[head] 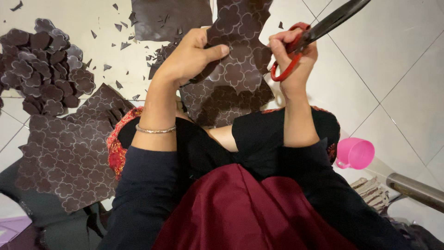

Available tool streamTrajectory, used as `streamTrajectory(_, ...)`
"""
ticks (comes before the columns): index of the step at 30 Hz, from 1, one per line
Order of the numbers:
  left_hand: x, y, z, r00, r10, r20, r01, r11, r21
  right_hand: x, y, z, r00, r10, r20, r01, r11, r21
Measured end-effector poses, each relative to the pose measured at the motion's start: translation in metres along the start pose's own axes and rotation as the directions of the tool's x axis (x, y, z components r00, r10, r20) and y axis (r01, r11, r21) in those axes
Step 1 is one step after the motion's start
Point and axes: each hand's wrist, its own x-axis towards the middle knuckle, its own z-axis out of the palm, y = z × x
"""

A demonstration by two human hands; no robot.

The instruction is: The person sits on the floor and uses red-handled scissors to cut cloud-shaped pieces from a brown patterned fabric. They repeatedly trim the shapes and place the finished pieces into a growing pile on the left side of the frame.

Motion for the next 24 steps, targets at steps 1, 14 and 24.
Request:
streamTrajectory(1, -0.001, 0.002, -0.001, 1.0, 0.021, -0.017, -0.022, 0.999, -0.032, 0.002, -0.002, -0.001, 1.0, 0.018, -0.008, -0.018, 1.0, -0.023)
streamTrajectory(14, -0.01, 0.011, -0.018, 0.989, -0.07, 0.133, 0.055, 0.992, 0.113, 0.002, -0.014, 0.005, 0.898, 0.431, 0.094, -0.429, 0.806, 0.407)
streamTrajectory(24, -0.011, 0.018, -0.012, 0.98, 0.134, 0.146, -0.056, 0.894, -0.444, -0.001, -0.004, -0.001, 0.95, 0.31, 0.049, -0.304, 0.869, 0.391)
